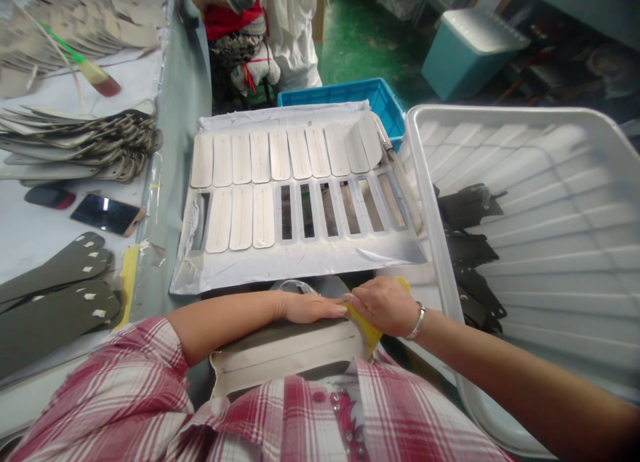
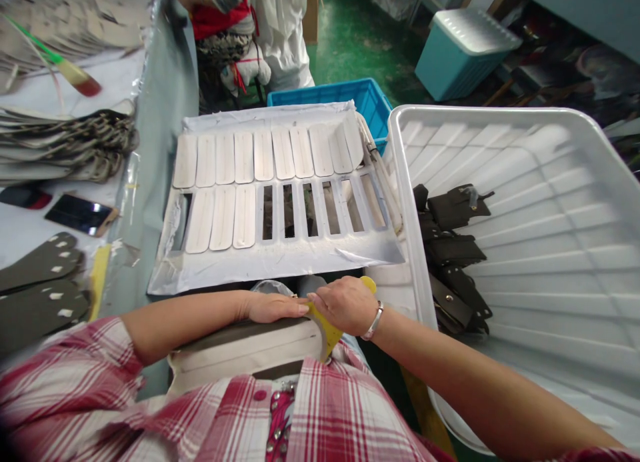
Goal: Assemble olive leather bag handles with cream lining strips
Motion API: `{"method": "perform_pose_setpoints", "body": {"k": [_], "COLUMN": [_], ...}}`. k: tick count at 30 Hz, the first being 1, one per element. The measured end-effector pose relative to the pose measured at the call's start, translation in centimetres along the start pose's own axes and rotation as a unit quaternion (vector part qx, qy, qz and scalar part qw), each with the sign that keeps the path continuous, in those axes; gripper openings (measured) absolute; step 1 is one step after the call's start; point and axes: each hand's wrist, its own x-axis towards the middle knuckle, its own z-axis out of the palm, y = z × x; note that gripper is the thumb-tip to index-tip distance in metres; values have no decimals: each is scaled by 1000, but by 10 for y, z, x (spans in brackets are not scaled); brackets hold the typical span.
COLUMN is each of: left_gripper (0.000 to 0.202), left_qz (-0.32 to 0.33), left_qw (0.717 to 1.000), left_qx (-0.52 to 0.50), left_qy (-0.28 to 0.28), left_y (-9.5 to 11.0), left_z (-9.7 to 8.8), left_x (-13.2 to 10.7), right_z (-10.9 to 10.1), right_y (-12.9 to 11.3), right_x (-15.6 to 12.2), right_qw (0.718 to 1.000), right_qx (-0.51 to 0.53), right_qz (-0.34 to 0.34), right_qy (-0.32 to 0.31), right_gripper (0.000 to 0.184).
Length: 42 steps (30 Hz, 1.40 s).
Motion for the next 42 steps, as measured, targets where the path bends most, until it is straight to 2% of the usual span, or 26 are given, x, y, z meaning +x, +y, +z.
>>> {"method": "perform_pose_setpoints", "body": {"k": [5, 8, 13, 18, 20, 23, 26, 28, 30, 33, 35, 37, 39, 42], "left_gripper": [62, 63, 79, 91, 80, 73, 66, 59, 54, 51, 61, 88, 106, 102], "left_qz": [-11, -2, -84, -117, -120, -129, -134, -131, -143, -159, -154, -146, -160, -199], "left_qw": [997, 988, 956, 962, 970, 976, 972, 969, 961, 948, 938, 913, 866, 797], "left_qx": [77, 155, 270, 241, 206, 159, 165, 180, 203, 237, 266, 323, 396, 471], "left_qy": [-10, 15, 74, 57, 49, 74, 100, 103, 118, 141, 161, 202, 261, 321], "left_y": [13, 26, 37, 43, 43, 39, 39, 44, 51, 63, 69, 73, 75, 72], "left_z": [0, 5, 15, 13, 12, 11, 13, 15, 17, 26, 40, 59, 79, 100], "left_x": [-3, -3, -7, -18, -19, -14, -6, -3, -3, -6, -8, -7, -2, 9], "right_z": [0, 1, -1, -9, -10, -4, 4, 9, 12, 15, 16, 15, 15, 12], "right_y": [-9, -14, -19, -6, 5, 21, 30, 30, 27, 20, 17, 16, 14, 12], "right_x": [-8, -20, -33, -29, -32, -43, -60, -71, -83, -99, -109, -116, -119, -118], "right_qw": [998, 995, 990, 976, 967, 945, 911, 874, 814, 718, 679, 663, 663, 666], "right_qx": [-15, -14, 12, 156, 207, 277, 358, 444, 551, 671, 704, 705, 694, 684], "right_qz": [47, 76, 122, 113, 114, 163, 197, 194, 182, 164, 160, 168, 167, 132], "right_qy": [-41, -57, -70, -100, -97, -66, -43, -30, -32, -80, -134, -187, -226, -268], "right_gripper": [52, 53, 57, 53, 53, 57, 62, 62, 57, 47, 45, 45, 46, 46]}}
